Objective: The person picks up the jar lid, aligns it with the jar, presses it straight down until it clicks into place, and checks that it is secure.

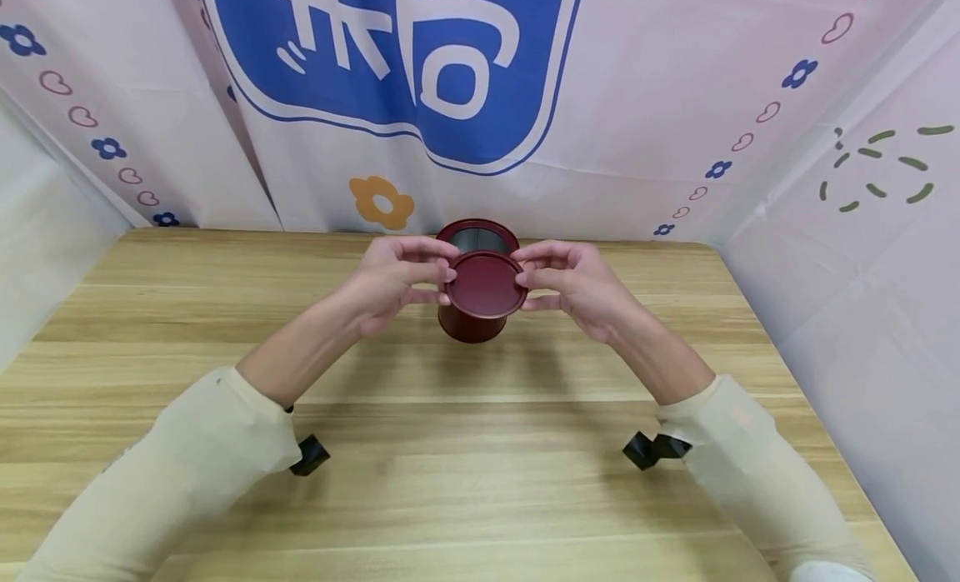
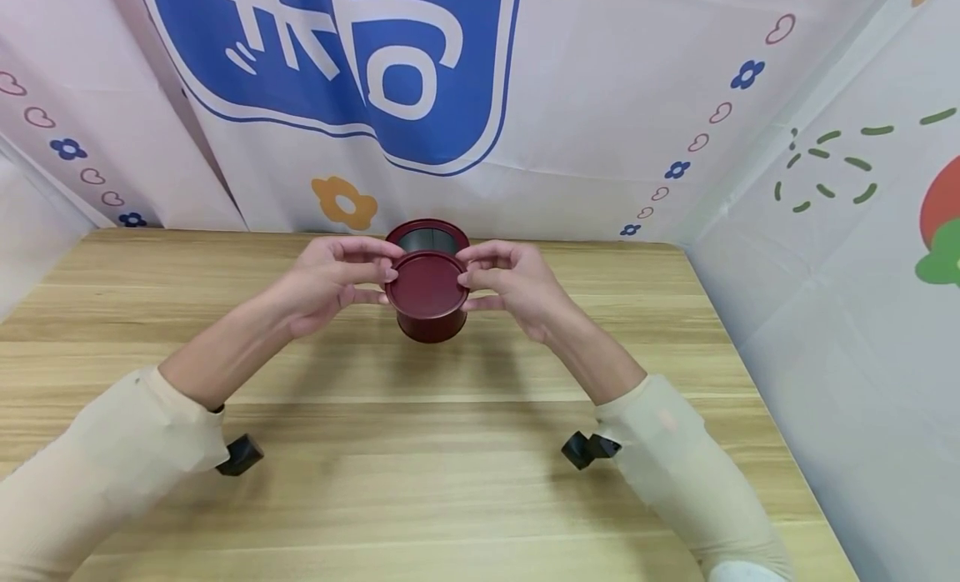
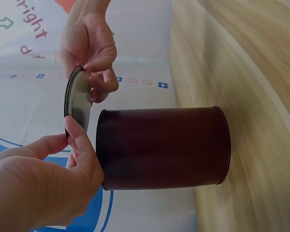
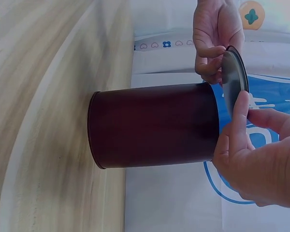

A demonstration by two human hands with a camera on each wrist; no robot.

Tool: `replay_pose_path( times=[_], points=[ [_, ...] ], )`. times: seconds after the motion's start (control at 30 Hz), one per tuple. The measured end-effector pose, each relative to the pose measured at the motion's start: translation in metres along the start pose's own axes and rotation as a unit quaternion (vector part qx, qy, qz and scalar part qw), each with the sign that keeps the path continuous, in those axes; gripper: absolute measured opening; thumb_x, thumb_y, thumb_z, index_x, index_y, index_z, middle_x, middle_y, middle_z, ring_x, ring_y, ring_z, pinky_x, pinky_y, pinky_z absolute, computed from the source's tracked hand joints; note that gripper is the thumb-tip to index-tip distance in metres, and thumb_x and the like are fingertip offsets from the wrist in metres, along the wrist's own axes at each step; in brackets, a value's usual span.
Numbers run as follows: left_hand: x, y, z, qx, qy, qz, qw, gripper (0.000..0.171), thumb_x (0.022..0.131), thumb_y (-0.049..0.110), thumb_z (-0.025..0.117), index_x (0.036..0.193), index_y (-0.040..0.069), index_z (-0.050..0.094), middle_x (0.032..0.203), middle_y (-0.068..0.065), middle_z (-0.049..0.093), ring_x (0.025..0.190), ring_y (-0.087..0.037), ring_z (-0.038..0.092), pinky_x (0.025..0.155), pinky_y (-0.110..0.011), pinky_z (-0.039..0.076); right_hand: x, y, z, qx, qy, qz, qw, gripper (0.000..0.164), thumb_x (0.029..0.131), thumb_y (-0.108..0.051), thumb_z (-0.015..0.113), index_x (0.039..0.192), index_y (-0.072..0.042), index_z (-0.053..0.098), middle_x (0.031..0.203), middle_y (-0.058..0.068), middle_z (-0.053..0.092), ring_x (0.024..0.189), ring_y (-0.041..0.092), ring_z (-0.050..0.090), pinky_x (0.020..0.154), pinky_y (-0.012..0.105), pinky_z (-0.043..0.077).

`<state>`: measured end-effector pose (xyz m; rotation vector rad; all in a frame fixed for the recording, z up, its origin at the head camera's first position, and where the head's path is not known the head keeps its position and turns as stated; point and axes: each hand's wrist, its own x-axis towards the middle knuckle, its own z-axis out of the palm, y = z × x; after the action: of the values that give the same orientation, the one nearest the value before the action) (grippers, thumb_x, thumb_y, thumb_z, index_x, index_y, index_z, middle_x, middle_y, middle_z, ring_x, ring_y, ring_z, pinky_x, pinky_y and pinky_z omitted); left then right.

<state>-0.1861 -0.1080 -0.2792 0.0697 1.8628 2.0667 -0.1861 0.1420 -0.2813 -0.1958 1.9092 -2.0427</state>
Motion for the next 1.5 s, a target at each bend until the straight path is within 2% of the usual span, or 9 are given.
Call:
replay_pose_path(
  times=[0.27, 0.67, 0.9, 1.07, 1.5],
  points=[
    [0.005, 0.002, -0.002, 0.001, -0.006, 0.002, 1.0000, 0.032, 0.101, -0.007, 0.057, 0.132, -0.012, 0.057, 0.095, -0.007, 0.067, 0.085, -0.015, 0.067, 0.074, -0.027, 0.064, 0.008, -0.003, -0.002, -0.010, 0.006, 0.013, 1.000, 0.034, 0.099, 0.008, 0.061, 0.132, 0.011, 0.059, 0.113, 0.012, 0.066, 0.085, 0.016, 0.068, 0.073, 0.030, 0.065],
    [0.010, 0.005, -0.005, 0.005, 0.003, 0.003, 1.0000, 0.031, 0.101, -0.007, 0.057, 0.132, -0.009, 0.058, 0.097, -0.007, 0.067, 0.087, -0.015, 0.067, 0.073, -0.029, 0.065, 0.014, -0.004, -0.002, 0.001, 0.008, 0.013, 1.000, 0.033, 0.100, 0.008, 0.060, 0.132, 0.010, 0.059, 0.105, 0.007, 0.067, 0.082, 0.015, 0.067, 0.071, 0.029, 0.065],
    [0.012, 0.007, -0.007, 0.001, 0.011, -0.001, 0.9999, 0.031, 0.101, -0.006, 0.060, 0.131, -0.009, 0.059, 0.102, -0.008, 0.065, 0.088, -0.015, 0.067, 0.074, -0.028, 0.065, 0.021, -0.005, -0.003, -0.009, 0.009, 0.020, 1.000, 0.033, 0.100, 0.006, 0.061, 0.133, 0.008, 0.061, 0.107, 0.008, 0.066, 0.087, 0.017, 0.067, 0.075, 0.031, 0.065],
    [0.015, 0.011, -0.007, -0.003, 0.016, 0.003, 0.9999, 0.031, 0.100, -0.006, 0.061, 0.130, -0.010, 0.060, 0.105, -0.010, 0.065, 0.088, -0.016, 0.068, 0.073, -0.028, 0.065, 0.025, -0.010, -0.004, -0.007, 0.013, 0.020, 1.000, 0.032, 0.100, 0.005, 0.062, 0.132, 0.008, 0.062, 0.108, 0.010, 0.066, 0.087, 0.018, 0.067, 0.073, 0.029, 0.065],
    [0.021, 0.023, -0.009, 0.009, 0.040, -0.003, 0.9992, 0.030, 0.099, -0.004, 0.065, 0.128, -0.011, 0.062, 0.097, -0.011, 0.072, 0.082, -0.018, 0.072, 0.073, -0.030, 0.065, 0.035, -0.016, -0.004, -0.009, 0.025, 0.027, 0.999, 0.033, 0.100, 0.005, 0.062, 0.132, 0.009, 0.062, 0.105, 0.009, 0.068, 0.087, 0.017, 0.068, 0.074, 0.029, 0.065]
  ],
)
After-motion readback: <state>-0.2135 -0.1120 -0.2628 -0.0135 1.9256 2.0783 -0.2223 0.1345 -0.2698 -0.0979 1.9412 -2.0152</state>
